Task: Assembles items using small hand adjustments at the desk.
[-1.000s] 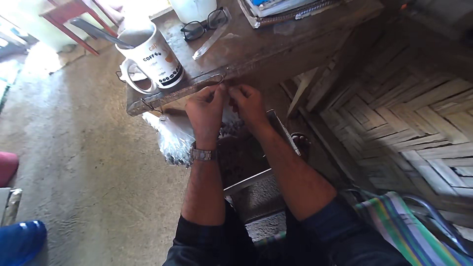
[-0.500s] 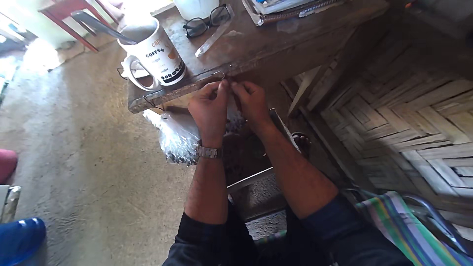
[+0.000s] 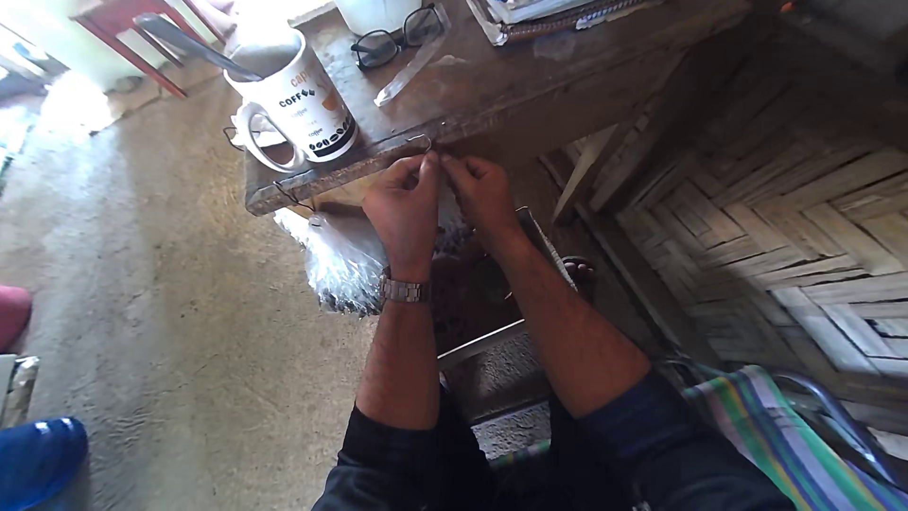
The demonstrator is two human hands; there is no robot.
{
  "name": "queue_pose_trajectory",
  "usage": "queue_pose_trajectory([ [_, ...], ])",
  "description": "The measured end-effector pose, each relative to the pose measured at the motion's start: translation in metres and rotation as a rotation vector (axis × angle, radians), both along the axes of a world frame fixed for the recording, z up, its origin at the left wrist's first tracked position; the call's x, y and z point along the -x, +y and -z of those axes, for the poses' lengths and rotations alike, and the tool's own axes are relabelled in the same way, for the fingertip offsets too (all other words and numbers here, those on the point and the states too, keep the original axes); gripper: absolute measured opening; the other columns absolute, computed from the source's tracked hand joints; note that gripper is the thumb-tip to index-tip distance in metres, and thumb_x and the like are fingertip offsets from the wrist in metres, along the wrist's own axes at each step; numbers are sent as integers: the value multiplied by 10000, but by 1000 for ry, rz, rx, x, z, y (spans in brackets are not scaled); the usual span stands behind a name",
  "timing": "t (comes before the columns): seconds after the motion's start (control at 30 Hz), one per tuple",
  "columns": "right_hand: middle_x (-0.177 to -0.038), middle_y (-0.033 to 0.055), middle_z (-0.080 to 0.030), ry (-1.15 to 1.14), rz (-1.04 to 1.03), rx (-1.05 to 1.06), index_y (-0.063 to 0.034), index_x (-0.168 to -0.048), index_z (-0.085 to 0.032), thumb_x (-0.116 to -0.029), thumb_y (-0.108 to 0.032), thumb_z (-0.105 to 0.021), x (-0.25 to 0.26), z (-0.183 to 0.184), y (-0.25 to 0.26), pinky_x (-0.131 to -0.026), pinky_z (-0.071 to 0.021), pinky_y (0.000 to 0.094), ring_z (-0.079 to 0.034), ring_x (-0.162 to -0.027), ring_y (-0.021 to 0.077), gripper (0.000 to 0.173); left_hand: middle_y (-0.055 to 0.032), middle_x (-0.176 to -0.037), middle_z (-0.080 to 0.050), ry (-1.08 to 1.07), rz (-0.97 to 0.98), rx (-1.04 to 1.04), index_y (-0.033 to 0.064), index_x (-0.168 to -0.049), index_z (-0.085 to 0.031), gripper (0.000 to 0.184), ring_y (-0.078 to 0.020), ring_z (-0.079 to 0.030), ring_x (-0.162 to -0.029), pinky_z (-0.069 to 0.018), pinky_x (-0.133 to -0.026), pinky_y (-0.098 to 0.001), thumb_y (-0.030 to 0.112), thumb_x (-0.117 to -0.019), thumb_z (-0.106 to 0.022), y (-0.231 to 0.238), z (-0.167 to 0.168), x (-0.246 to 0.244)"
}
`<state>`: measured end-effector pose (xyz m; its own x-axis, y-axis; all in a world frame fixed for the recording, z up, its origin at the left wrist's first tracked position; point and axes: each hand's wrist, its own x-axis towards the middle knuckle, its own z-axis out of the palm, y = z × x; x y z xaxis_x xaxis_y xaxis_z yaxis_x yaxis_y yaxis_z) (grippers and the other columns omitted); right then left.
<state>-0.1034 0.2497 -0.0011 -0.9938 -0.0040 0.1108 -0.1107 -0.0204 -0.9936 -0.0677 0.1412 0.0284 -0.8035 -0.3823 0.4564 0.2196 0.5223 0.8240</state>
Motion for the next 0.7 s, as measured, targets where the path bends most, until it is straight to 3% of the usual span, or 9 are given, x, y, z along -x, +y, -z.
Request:
queue_pose_trajectory([
  [0.13, -641, 0, -528, -54, -11, -86, -78, -799, -655, -1024, -342, -620, 1, 1, -1, -512, -410, 299, -465, -527, 98, 348, 90, -716, -704, -47, -53, 29, 173, -936, -800, 167, 8, -590, -573, -500, -570, -233, 318, -960, -719, -2, 2, 0],
  [0.23, -702, 22, -599, -67, -55, -166, -77, -874, -698, -1027, -383, -609, 2, 5, -6, -579, -504, 350, -557, -593, 126, 353, 73, -732, -706, -98, -115, 94, 184, -954, -800, 197, -18, -599, -591, -511, -591, -278, 357, -956, -708, -9, 3, -1],
  [0.33, -803, 51, -659, -29, -37, -247, -79, -958, -717, -1005, -383, -641, 1, 12, -11, -676, -544, 423, -622, -700, 174, 316, 60, -739, -698, -93, -154, 138, 170, -970, -792, 229, -37, -602, -607, -520, -608, -296, 372, -972, -685, -14, 6, -3],
  [0.47, -1025, 78, -707, 86, 150, -289, -83, -1106, -715, -948, -277, -688, -5, 11, -12, -860, -590, 428, -685, -940, 186, 251, 25, -735, -670, 52, -92, 45, 114, -997, -745, 262, -53, -588, -585, -516, -561, -260, 348, -1028, -633, -16, 12, -14],
  [0.53, -1052, 93, -690, 157, 236, -238, -79, -1144, -698, -1012, -311, -619, -19, 3, -8, -832, -582, 423, -671, -944, 199, 278, -17, -693, -603, 106, -20, -29, 128, -997, -694, 314, -118, -526, -506, -466, -450, -286, 419, -1048, -586, -16, 16, -28],
  [0.6, -1006, 89, -638, 311, 269, -182, -76, -1131, -664, -1078, -338, -521, -38, -3, -5, -665, -564, 368, -635, -813, 180, 303, -6, -670, -583, 154, -30, -111, 152, -989, -708, 319, -116, -488, -470, -435, -413, -283, 436, -1050, -577, -16, 12, -28],
  [0.7, -940, 56, -618, 591, 175, -77, -44, -1027, -680, -1078, -241, -486, -43, -5, -7, -653, -537, 314, -601, -779, 138, 281, 7, -634, -555, 236, -23, -271, 120, -989, -741, 311, -98, -433, -434, -403, -393, -257, 358, -1072, -559, -16, 2, -21],
])
